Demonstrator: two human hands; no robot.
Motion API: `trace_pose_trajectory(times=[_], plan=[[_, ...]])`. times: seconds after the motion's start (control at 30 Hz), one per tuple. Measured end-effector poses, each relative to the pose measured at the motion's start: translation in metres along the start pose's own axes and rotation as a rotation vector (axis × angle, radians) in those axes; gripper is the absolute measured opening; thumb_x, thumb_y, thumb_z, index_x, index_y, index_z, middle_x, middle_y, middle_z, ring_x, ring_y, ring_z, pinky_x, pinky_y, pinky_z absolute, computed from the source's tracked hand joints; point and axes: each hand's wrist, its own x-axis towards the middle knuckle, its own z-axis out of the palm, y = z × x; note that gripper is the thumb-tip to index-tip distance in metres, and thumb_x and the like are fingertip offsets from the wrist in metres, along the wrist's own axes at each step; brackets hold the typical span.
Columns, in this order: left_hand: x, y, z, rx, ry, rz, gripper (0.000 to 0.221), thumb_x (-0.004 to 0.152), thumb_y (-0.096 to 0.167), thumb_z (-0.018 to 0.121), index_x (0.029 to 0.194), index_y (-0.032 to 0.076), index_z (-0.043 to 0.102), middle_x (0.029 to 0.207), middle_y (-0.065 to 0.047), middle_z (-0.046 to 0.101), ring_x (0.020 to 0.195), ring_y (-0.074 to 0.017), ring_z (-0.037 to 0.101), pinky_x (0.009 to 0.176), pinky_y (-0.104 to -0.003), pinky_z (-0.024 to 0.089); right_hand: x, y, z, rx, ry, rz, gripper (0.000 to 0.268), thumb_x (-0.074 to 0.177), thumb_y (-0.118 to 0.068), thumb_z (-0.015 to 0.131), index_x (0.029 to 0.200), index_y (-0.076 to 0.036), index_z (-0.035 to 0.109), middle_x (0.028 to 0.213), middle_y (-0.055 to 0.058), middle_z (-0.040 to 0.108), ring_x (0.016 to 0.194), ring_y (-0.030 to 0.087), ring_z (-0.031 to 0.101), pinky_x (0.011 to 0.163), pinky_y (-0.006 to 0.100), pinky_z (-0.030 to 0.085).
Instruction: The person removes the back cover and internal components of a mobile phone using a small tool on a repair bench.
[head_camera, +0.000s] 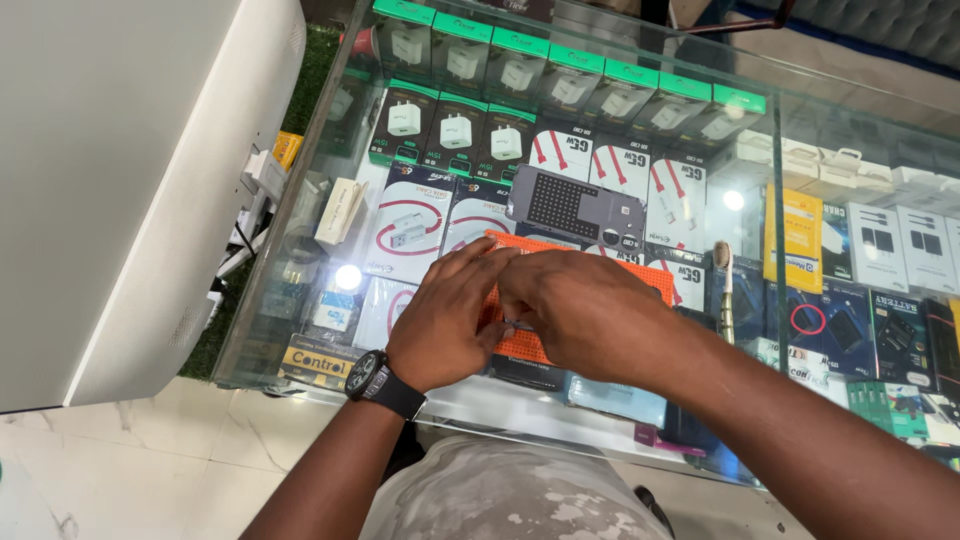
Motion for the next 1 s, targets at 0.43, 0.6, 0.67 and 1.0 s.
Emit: trace_pose_trajectory(times=[0.43, 0.6, 0.67, 1.0], plan=[[-0.001, -0.001, -0.001, -0.013, -0.002, 0.026, 0.079, 0.070, 0.007, 0.076, 0.145, 0.006, 0.048, 0.146, -0.015, 0.055, 0.146, -0.0339, 0.038, 0.119, -0.048, 0.031, 0.001, 0.006, 0.010, -0.093, 0.216, -0.247, 0.016, 0.076, -0.010, 0.058, 0.088, -0.010, 0.068, 0.074, 0.011, 0.071, 0.073, 0.035, 0.071, 0.066, 0.051, 0.053], [-0.001, -0.003, 0.000, -0.011, 0.011, 0.020, 0.079, 0.069, 0.007, 0.077, 0.143, 0.005, 0.048, 0.146, -0.017, 0.054, 0.145, -0.0352, 0.039, 0.118, -0.048, 0.032, -0.001, 0.002, -0.006, -0.237, 0.263, -0.229, 0.044, 0.067, -0.015, 0.059, 0.109, -0.007, 0.069, 0.088, 0.010, 0.075, 0.084, 0.034, 0.071, 0.070, 0.050, 0.052], [-0.001, -0.003, 0.000, -0.002, 0.035, 0.053, 0.073, 0.078, 0.011, 0.078, 0.145, 0.006, 0.048, 0.146, -0.016, 0.055, 0.146, -0.0348, 0.040, 0.118, -0.048, 0.033, 0.003, -0.006, -0.010, -0.282, 0.027, -0.026, 0.033, 0.082, -0.023, 0.058, 0.111, -0.010, 0.069, 0.092, 0.011, 0.075, 0.087, 0.033, 0.071, 0.075, 0.047, 0.053], [-0.001, -0.003, 0.001, 0.004, 0.024, 0.047, 0.080, 0.071, 0.009, 0.079, 0.144, 0.004, 0.046, 0.147, -0.018, 0.053, 0.147, -0.0343, 0.039, 0.119, -0.048, 0.032, 0.001, -0.009, -0.019, -0.168, -0.086, 0.171, 0.038, 0.087, -0.027, 0.063, 0.122, -0.015, 0.070, 0.098, 0.012, 0.076, 0.089, 0.034, 0.072, 0.071, 0.048, 0.055]])
